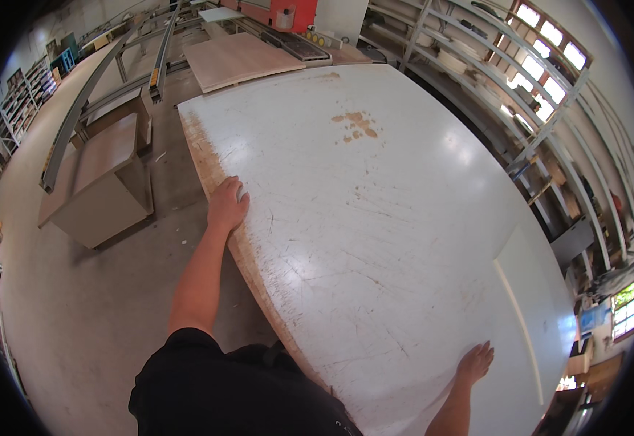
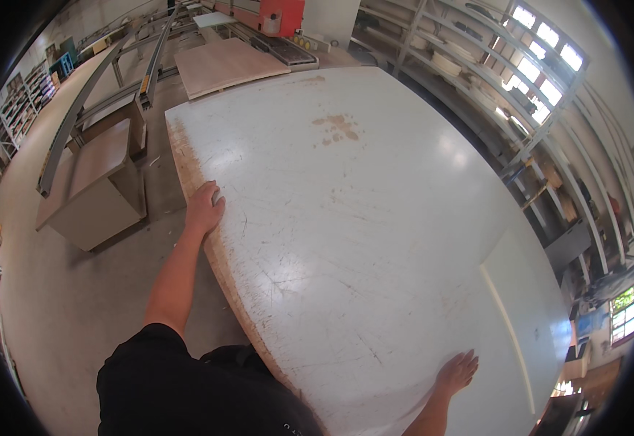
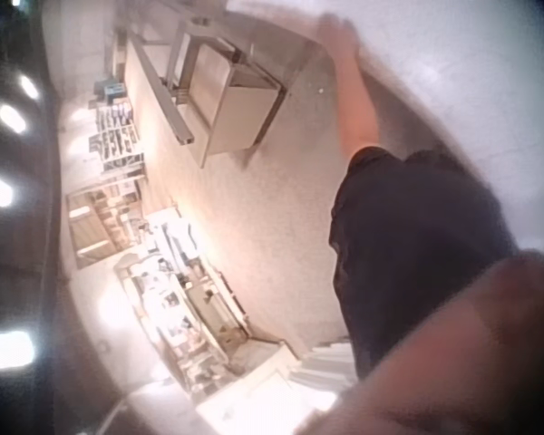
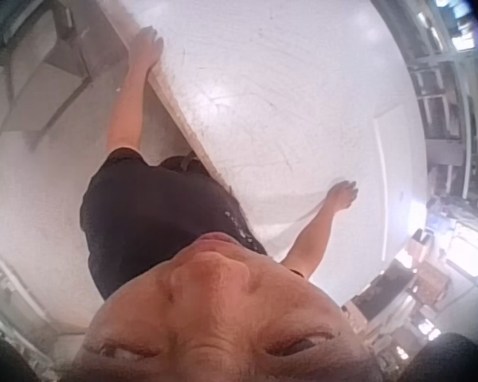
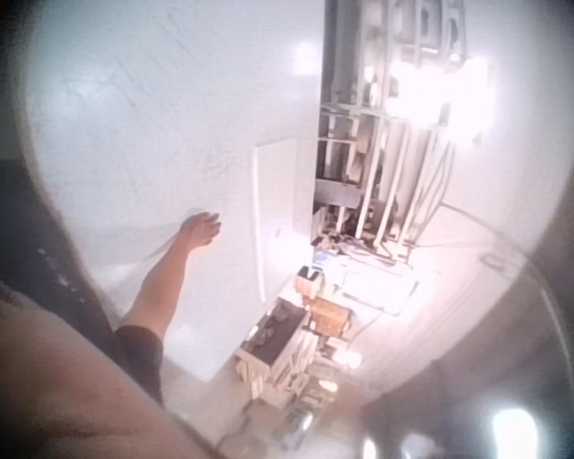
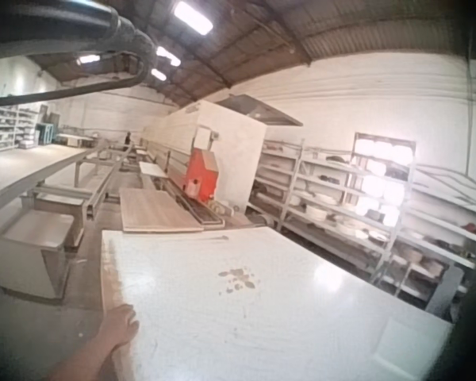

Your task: The person repeatedly picks up white rectangular panels from a workbench and places them onto a growing stack on the floor. The person handles the panels one at a time, using both hands to lift and align each piece before adding it to the pile.

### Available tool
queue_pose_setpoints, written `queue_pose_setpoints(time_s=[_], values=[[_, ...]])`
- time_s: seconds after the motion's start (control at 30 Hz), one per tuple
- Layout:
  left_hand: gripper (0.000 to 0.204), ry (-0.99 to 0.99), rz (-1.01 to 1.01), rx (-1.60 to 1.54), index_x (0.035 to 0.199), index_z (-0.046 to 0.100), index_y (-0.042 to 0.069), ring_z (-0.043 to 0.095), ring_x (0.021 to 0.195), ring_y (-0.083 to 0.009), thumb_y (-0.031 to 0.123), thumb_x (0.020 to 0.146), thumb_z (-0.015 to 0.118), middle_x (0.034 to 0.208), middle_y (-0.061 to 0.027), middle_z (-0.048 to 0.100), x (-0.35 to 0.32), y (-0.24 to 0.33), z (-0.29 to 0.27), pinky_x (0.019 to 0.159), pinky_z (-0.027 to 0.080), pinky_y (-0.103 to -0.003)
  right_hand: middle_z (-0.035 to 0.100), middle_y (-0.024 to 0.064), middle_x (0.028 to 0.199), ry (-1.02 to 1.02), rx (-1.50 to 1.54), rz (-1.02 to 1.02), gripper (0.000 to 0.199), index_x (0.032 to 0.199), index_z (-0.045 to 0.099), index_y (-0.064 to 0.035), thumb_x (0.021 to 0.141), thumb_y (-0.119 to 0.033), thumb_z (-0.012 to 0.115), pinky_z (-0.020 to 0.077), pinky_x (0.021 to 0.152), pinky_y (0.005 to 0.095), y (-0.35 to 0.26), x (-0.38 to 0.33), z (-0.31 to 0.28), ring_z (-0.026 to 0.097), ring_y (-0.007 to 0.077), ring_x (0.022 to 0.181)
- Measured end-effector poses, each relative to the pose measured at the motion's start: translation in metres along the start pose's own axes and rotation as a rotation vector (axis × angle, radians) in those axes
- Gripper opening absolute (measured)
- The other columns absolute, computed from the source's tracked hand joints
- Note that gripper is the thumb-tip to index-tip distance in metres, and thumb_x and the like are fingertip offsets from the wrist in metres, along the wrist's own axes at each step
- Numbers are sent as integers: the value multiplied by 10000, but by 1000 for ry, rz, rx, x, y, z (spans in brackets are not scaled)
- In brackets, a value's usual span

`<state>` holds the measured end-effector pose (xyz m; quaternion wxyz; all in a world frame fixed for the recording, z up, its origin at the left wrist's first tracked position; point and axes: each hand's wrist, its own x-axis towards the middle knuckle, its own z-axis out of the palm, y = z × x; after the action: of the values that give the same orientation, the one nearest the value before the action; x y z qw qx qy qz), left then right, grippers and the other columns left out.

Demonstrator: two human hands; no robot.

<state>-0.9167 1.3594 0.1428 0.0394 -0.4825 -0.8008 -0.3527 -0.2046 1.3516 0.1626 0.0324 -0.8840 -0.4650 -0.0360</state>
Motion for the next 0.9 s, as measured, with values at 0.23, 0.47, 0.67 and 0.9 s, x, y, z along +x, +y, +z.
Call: queue_pose_setpoints(time_s=[0.23,0.47,0.67,0.9], values=[[319,38,37,-14,1097,638,2,532,1215,-338,201,848,649,1298,-157,580,0,-2,2,1030,437,-416,306,131,1575,4,12,-2,531,1501,368,-120,1050,-385,277,244,1164,479,-2,-1,-3,269,315,1456],[294,55,37,-49,1070,636,4,542,1196,-346,184,838,655,1271,-157,590,0,-1,1,1012,450,-418,301,128,1579,-4,27,8,541,1502,370,-116,1048,-394,271,235,1168,473,-2,-1,-3,258,310,1462],[295,68,48,-57,1071,633,1,541,1200,-348,180,838,652,1276,-159,589,-1,0,0,1015,449,-418,308,134,1575,3,39,2,537,1498,375,-115,1047,-390,278,240,1164,478,-1,-1,-3,268,318,1456],[308,67,44,-16,1082,634,-2,541,1204,-351,186,838,646,1289,-164,591,0,-3,3,1019,447,-420,319,151,1566,18,49,-15,533,1494,382,-114,1045,-382,284,245,1159,487,0,-2,-1,277,336,1448]])
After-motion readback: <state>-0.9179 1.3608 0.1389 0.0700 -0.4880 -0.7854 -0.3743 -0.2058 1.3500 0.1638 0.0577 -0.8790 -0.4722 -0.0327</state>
